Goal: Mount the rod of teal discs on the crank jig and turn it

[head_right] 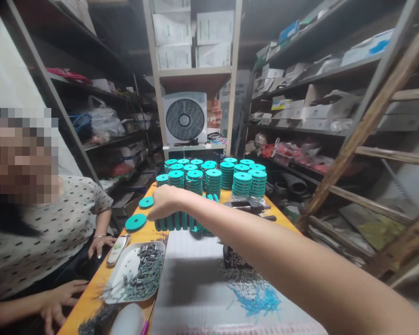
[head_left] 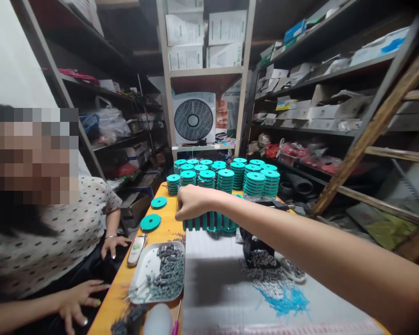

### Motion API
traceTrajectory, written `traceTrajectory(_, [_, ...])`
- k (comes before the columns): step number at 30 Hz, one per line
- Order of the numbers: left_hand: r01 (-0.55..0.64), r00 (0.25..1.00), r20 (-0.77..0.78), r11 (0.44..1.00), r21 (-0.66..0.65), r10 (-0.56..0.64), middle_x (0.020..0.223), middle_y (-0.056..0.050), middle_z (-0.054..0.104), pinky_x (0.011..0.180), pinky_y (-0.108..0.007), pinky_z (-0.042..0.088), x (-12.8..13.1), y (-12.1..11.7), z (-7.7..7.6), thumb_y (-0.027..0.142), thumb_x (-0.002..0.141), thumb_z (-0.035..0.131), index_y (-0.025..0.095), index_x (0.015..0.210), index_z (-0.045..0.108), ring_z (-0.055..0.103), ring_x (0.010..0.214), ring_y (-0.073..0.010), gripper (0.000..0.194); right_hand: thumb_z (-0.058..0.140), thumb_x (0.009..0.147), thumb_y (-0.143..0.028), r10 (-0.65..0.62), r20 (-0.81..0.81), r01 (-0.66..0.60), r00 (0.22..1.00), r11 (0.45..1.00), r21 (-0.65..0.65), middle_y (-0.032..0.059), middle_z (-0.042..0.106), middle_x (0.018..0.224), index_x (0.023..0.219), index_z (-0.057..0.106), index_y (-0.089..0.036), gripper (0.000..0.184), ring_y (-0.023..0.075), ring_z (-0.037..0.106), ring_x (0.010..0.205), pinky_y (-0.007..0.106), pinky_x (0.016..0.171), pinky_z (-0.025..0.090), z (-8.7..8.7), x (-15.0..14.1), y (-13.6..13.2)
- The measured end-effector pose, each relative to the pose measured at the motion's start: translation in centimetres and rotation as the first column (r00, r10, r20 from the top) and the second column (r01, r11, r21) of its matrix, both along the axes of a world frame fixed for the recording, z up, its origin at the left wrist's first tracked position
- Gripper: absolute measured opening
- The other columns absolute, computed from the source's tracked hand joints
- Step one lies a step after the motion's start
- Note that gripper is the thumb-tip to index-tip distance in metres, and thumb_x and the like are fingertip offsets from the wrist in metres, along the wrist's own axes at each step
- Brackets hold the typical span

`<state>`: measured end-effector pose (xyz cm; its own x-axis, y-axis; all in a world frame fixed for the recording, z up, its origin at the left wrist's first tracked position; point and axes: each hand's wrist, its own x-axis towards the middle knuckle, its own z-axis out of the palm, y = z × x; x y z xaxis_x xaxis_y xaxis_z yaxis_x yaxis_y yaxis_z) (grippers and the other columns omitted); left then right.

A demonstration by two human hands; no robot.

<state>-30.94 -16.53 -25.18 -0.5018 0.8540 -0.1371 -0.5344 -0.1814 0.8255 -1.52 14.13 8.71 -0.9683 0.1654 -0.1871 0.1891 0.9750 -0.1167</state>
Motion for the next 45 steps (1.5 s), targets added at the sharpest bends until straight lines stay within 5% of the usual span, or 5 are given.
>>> traceTrajectory(11, [0.103, 0.549, -0.807, 0.940, 0.325, 0.219, 0.067, 0.001, 0.071, 0.101, -0.038, 0.031, -5.7, -3.4, -8.0, 0.029, 0.022, 0.088, 0.020, 0.031, 0.051, 0.065, 0.098, -0.0187, 0.038, 0.056, 0.089, -0.032, 0.075, -0.027, -0.071, 0.997, 0.992, 0.108, 0.0080, 0.056, 0.102, 0.092, 0.059, -0.007, 0.025, 0.0117, 0.055, 0.094, 0.027, 0.082, 0.050, -0.9, -1.1, -0.3])
traceTrajectory(23, [0.680, -0.169, -0.973, 0.733, 0.001, 0.157, 0.055, 0.001, 0.065, 0.059, -0.050, 0.052, -8.5, -0.8, -4.2, 0.055, 0.034, 0.082, 0.027, 0.052, 0.066, 0.069, 0.077, -0.0327, 0.037, 0.056, 0.089, -0.035, 0.043, -0.078, -0.032, 0.996, 0.989, 0.142, 0.0094, 0.053, 0.111, 0.099, 0.057, -0.007, 0.029, 0.0134, 0.053, 0.098, 0.030, 0.085, 0.049, -1.2, -0.7, -0.7])
traceTrajectory(28, [0.431, -0.090, -0.972, 0.871, -0.235, -0.217, 0.064, -0.004, 0.064, 0.071, -0.040, 0.052, -3.8, -1.6, -2.1, 0.068, 0.066, 0.062, 0.020, 0.065, 0.064, 0.064, 0.078, -0.0191, 0.048, 0.055, 0.090, -0.035, 0.097, -0.030, -0.093, 0.995, 0.988, 0.125, 0.0061, 0.057, 0.095, 0.089, 0.059, -0.007, 0.028, 0.0097, 0.055, 0.086, 0.026, 0.078, 0.049, -0.7, -0.8, -0.1])
traceTrajectory(37, [0.378, 0.297, -0.710, 0.762, -0.526, -0.638, 0.057, -0.001, 0.062, 0.045, -0.025, 0.044, -3.2, 1.3, 1.8, 0.075, 0.076, 0.044, 0.022, 0.087, 0.066, 0.053, 0.045, -0.0106, 0.058, 0.056, 0.087, -0.025, 0.196, -0.342, -0.138, 0.919, 0.973, 0.187, 0.0078, 0.054, 0.098, 0.083, 0.058, -0.007, 0.018, 0.0130, 0.052, 0.093, 0.031, 0.084, 0.048, -2.7, -0.2, -0.6])
traceTrajectory(45, [0.499, 0.530, -0.380, 0.641, -0.582, -0.758, 0.057, -0.002, 0.064, 0.033, -0.027, 0.044, -2.9, 0.4, 2.1, 0.091, 0.052, 0.046, 0.023, 0.096, 0.068, 0.059, 0.043, -0.0164, 0.084, 0.052, 0.089, -0.024, -0.032, -0.978, -0.019, 0.208, 0.999, -0.037, 0.0066, 0.042, 0.133, 0.127, 0.046, -0.020, 0.038, 0.0187, 0.037, 0.129, 0.039, 0.115, 0.029, -7.7, 9.4, -1.8])
